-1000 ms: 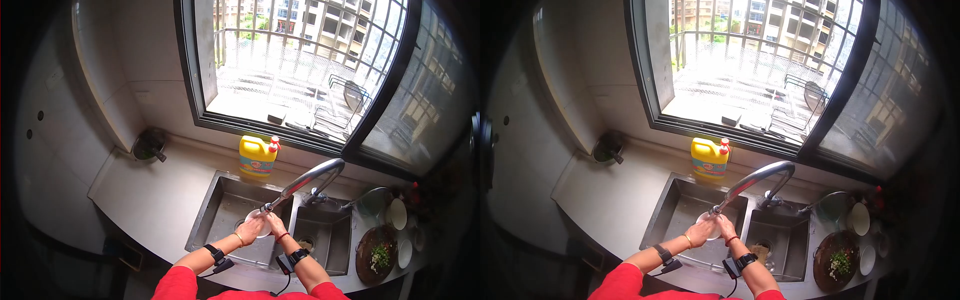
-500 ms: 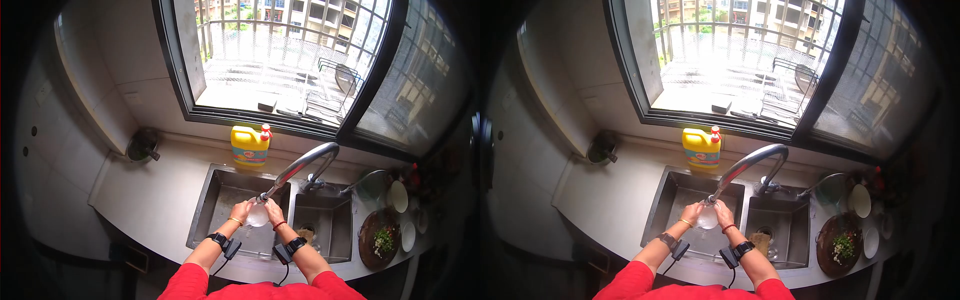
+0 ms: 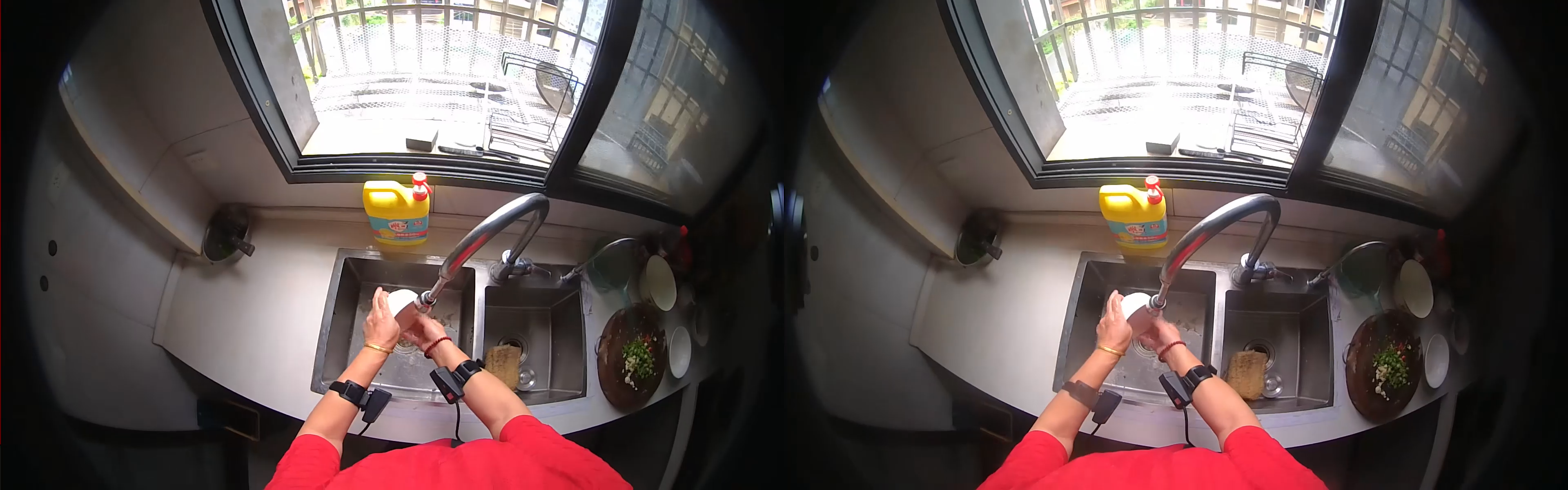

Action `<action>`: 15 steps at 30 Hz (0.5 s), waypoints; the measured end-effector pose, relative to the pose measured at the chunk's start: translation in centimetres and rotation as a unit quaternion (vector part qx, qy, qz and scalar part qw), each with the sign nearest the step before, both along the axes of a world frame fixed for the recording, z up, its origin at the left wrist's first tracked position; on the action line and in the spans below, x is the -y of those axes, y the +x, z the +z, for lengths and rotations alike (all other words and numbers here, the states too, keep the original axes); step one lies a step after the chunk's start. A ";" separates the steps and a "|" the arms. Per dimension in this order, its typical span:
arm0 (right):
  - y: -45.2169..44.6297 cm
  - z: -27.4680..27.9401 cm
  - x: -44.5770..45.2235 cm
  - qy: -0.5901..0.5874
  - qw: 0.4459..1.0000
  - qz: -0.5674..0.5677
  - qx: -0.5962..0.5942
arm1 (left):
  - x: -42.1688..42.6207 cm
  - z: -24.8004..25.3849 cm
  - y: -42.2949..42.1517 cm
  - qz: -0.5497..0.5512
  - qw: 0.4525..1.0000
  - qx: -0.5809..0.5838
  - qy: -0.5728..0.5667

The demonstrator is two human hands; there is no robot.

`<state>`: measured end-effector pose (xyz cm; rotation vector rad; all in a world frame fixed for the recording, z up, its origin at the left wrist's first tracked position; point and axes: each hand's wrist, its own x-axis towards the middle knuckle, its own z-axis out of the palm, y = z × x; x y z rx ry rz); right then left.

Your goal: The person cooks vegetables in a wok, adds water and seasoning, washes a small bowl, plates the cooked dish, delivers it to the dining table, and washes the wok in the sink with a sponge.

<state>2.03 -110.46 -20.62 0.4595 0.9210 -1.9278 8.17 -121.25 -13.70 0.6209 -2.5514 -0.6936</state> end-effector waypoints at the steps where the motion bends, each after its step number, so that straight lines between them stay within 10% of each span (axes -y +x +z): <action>1: -0.5 0.1 0.3 0.021 1.000 -0.021 0.005 | 0.5 0.2 0.4 -0.006 1.000 0.015 -0.026; 6: -6.1 0.8 -5.4 0.221 0.932 -0.010 -0.287 | 3.3 0.1 3.3 -0.007 0.987 0.080 -0.139; 9: -9.6 4.1 -11.9 0.478 0.595 -0.134 -0.632 | 5.0 0.0 4.9 -0.028 0.976 0.020 -0.214; 13: -12.6 7.6 -17.6 0.627 0.400 -0.136 -0.654 | 6.2 1.2 7.0 -0.029 0.976 0.000 -0.214; 15: -15.3 5.4 -19.6 0.638 0.460 -0.071 -0.613 | 6.6 2.1 7.6 -0.013 0.978 -0.002 -0.210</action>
